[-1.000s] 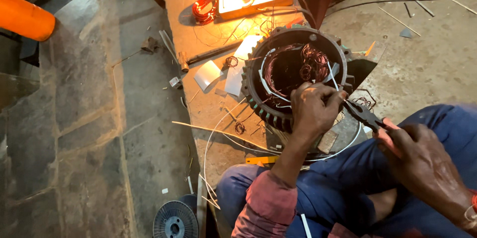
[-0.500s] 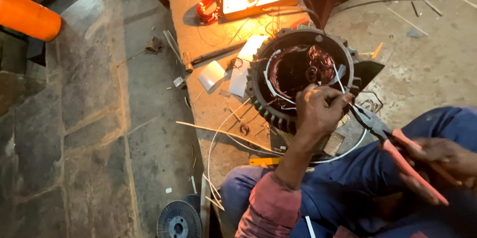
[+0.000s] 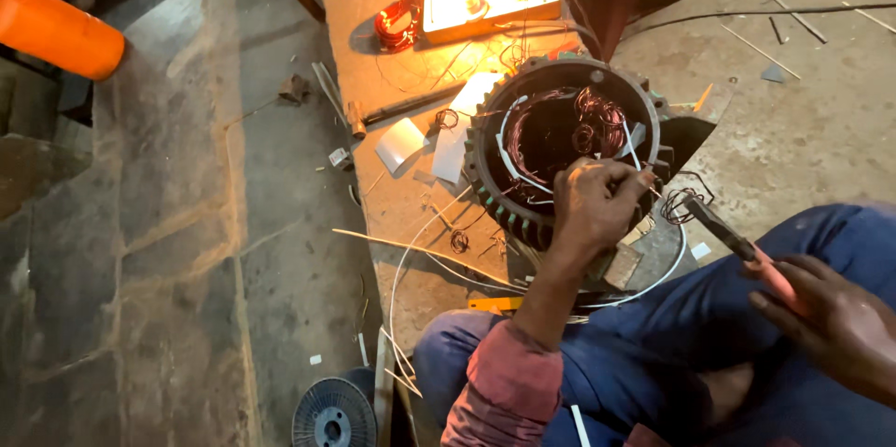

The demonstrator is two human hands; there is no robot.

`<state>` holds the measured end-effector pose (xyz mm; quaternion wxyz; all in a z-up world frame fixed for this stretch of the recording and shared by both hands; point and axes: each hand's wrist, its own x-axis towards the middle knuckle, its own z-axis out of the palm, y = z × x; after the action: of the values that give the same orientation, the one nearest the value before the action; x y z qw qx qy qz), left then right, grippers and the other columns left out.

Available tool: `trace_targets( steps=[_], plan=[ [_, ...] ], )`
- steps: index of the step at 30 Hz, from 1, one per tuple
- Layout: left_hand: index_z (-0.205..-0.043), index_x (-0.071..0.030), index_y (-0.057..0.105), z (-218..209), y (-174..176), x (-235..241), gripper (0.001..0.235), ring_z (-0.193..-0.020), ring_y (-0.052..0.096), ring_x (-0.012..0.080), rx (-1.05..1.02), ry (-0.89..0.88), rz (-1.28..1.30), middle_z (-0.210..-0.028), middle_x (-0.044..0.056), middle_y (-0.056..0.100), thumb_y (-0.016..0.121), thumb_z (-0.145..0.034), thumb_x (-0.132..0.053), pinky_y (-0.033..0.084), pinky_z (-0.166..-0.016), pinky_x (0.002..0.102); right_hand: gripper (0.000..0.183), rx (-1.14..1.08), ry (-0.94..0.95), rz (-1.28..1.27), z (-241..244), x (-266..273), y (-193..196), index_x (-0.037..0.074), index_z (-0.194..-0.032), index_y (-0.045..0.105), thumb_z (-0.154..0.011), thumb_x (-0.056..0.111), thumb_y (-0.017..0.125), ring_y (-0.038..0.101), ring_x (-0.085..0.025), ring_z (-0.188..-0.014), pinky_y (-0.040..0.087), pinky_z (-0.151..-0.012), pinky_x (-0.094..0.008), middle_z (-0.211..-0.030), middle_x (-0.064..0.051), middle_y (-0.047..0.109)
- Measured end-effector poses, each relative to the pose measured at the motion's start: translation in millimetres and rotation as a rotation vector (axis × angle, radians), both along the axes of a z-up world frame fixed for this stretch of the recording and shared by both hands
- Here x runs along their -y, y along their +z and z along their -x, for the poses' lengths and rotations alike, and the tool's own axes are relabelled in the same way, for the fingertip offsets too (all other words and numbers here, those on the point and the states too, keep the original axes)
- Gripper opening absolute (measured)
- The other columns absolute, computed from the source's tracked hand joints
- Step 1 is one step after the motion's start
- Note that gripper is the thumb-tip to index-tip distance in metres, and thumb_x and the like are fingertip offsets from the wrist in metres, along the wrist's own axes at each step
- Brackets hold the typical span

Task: The person manipulates wires and components inside an electric motor housing using pliers and by hand while sitting on the floor.

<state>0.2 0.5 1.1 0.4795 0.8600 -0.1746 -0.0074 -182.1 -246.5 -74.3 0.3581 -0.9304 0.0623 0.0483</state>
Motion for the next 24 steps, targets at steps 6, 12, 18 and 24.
trace_targets(
  steps=[6, 12, 18, 24],
  plan=[
    [-0.086, -0.009, 0.078, 1.4, -0.1, 1.0, 0.029, -0.078, 0.067, 0.0271, 0.062, 0.003, -0.024, -0.078, 0.01, 0.072, 0.073, -0.089, -0.037, 0.052, -0.075, 0.041, 0.045, 0.044, -0.037, 0.321, -16.0, -37.3, 48.4, 0.013, -0.126, 0.07, -0.087, 0.035, 0.074, 0.071, -0.033, -0.102, 0.056, -0.082, -0.041, -0.119, -0.012, 0.07],
    [-0.086, -0.009, 0.078, 6.0, 0.3, 1.5, 0.029, -0.083, 0.067, 0.0279, 0.092, 0.016, -0.001, -0.079, 0.009, 0.073, 0.073, -0.09, -0.037, 0.052, -0.081, 0.041, 0.037, 0.151, -0.069, 0.341, -23.8, -48.2, 58.1, 0.008, -0.118, 0.073, -0.089, 0.03, 0.074, 0.069, -0.034, -0.081, 0.055, -0.069, -0.041, -0.099, -0.018, 0.07],
    [-0.084, -0.009, 0.079, 6.1, -1.2, 4.6, 0.03, -0.087, 0.067, 0.0281, 0.112, 0.024, -0.033, -0.081, 0.007, 0.074, 0.072, -0.091, -0.038, 0.05, -0.086, 0.042, 0.034, 0.2, -0.033, 0.405, -23.3, -45.1, 55.2, 0.006, -0.11, 0.074, -0.084, 0.029, 0.076, 0.067, -0.035, -0.079, 0.053, -0.068, -0.044, -0.095, -0.02, 0.069],
    [-0.083, -0.009, 0.078, 6.2, 1.0, 4.2, 0.031, -0.089, 0.067, 0.0275, 0.101, 0.026, -0.048, -0.084, 0.006, 0.075, 0.071, -0.09, -0.039, 0.048, -0.088, 0.043, 0.036, 0.185, -0.001, 0.392, -26.1, -45.6, 60.8, 0.008, -0.112, 0.074, -0.086, 0.033, 0.075, 0.069, -0.034, -0.08, 0.055, -0.068, -0.042, -0.097, -0.018, 0.07]
  ],
)
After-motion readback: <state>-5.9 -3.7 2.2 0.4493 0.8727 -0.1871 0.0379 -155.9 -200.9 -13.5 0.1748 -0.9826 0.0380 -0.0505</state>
